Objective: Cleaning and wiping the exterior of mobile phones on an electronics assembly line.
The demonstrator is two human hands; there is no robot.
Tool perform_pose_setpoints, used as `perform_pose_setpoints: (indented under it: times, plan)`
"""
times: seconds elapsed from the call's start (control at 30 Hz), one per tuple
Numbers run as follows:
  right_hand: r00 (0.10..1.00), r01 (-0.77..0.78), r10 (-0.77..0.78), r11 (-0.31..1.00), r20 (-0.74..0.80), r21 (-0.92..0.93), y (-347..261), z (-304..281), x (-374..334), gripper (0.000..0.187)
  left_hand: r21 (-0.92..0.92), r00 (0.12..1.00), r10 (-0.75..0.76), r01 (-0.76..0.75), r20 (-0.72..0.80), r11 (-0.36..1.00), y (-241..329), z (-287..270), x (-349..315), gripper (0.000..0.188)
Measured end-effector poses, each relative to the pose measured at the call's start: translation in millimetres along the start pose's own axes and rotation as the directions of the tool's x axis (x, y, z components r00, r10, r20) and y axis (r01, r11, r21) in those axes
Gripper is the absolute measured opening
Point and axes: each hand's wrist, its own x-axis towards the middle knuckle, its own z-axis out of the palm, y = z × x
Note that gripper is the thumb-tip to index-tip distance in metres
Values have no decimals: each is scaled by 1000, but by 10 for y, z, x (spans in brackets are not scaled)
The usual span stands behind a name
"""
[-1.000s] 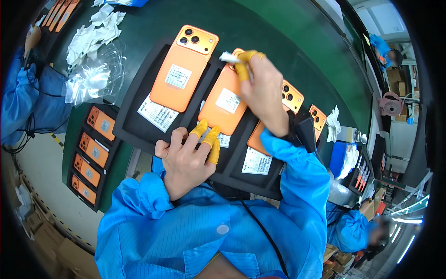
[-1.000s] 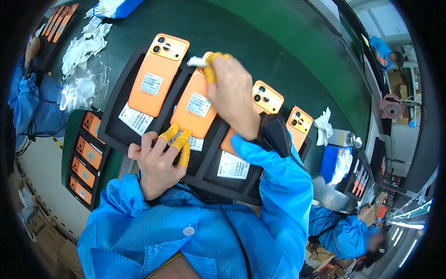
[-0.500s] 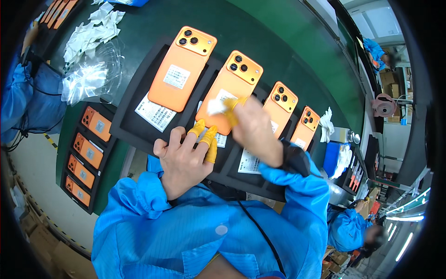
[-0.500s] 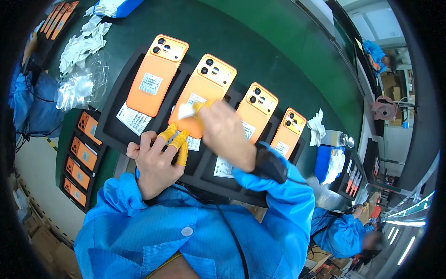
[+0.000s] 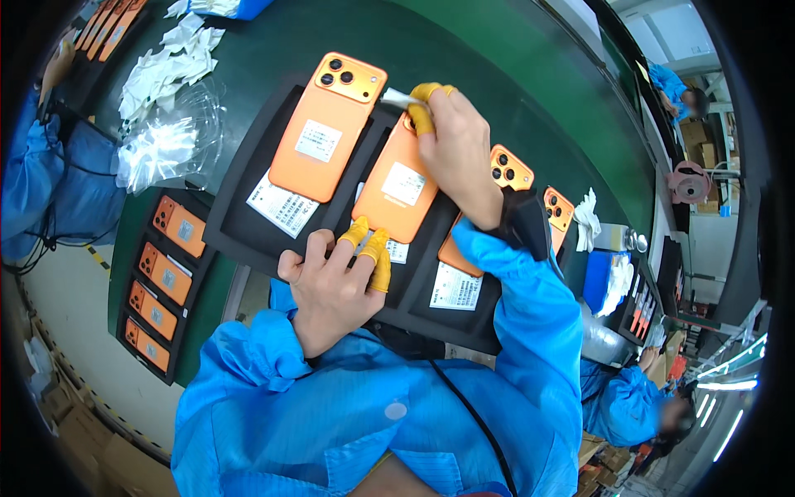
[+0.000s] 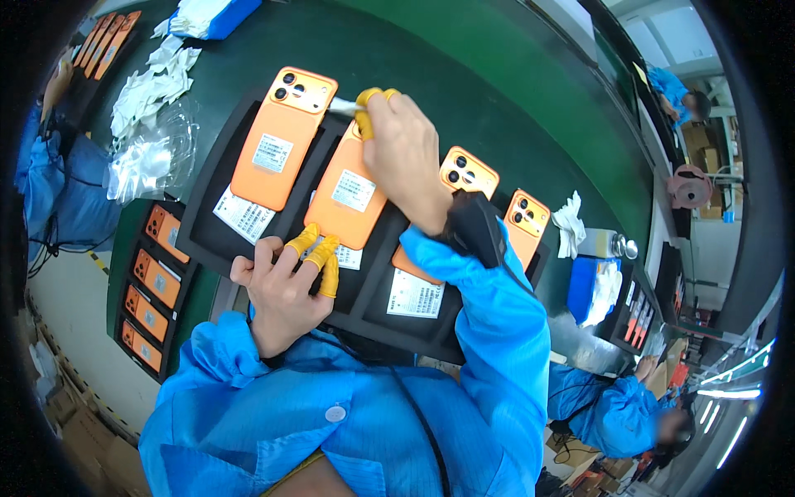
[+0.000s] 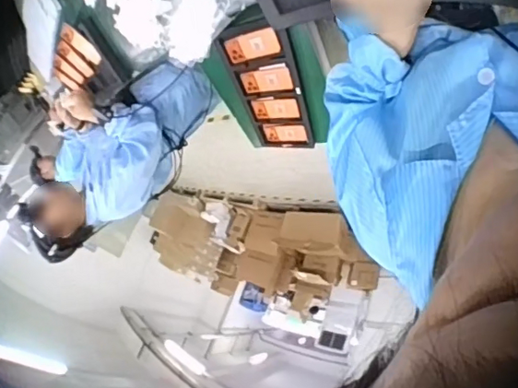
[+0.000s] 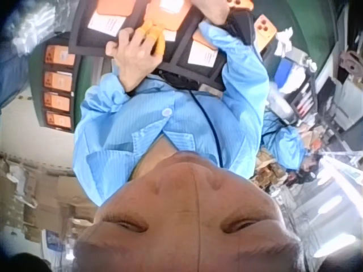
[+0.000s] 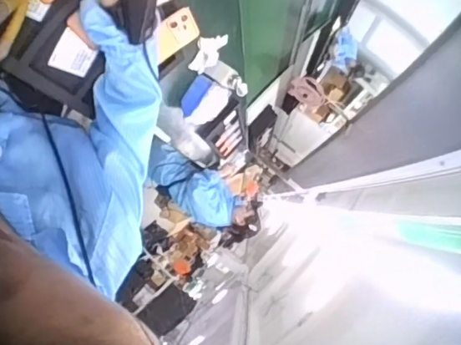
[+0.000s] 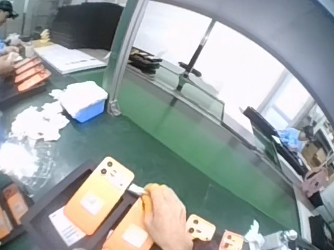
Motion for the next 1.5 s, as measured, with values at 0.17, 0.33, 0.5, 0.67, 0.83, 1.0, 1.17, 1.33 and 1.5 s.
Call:
perform_pose_setpoints:
  times: [0.17, 0.33, 0.5, 0.67, 0.83, 1.0, 1.17, 1.33, 1.5]
  plan:
    - [981, 49, -70, 992, 182, 120, -402, -47, -303, 22, -24, 998, 23, -24, -57, 999, -7, 6, -4, 12]
    - [919, 88, -208, 937, 336, 338, -468, -182, -510, 28, -65, 999, 27, -29, -35, 997, -36, -20, -28, 15]
    - [877, 115, -270, 921, 397, 373, -552, -295, -677, 17, -138, 993, 24, -40, -118, 990, -84, -16, -85, 19]
    - [857, 69, -213, 950, 470, 304, -590, -431, -779, 15, -170, 997, -55, 44, -58, 984, -48, -84, 7, 27]
    - [951, -14, -66, 967, 303, 256, -271, -523, -598, 17, -47, 999, -9, 11, 41, 999, -31, -66, -30, 29]
    - [990, -138, 135, 984, 27, 115, 161, -369, -26, 12, 2, 997, -18, 18, 69, 1000, -30, -83, -38, 28]
    - [981, 13, -33, 995, 193, 101, -255, -276, -506, 23, -14, 998, -35, 36, 49, 999, 0, -35, -18, 29]
    - [929, 34, -120, 969, 349, 244, -668, -399, -817, 16, -12, 999, -23, 23, 30, 1000, -16, -76, 35, 28]
    - [894, -19, -150, 929, 422, 370, -672, -465, -782, 17, -104, 991, -58, 45, -123, 994, -298, -206, 187, 32]
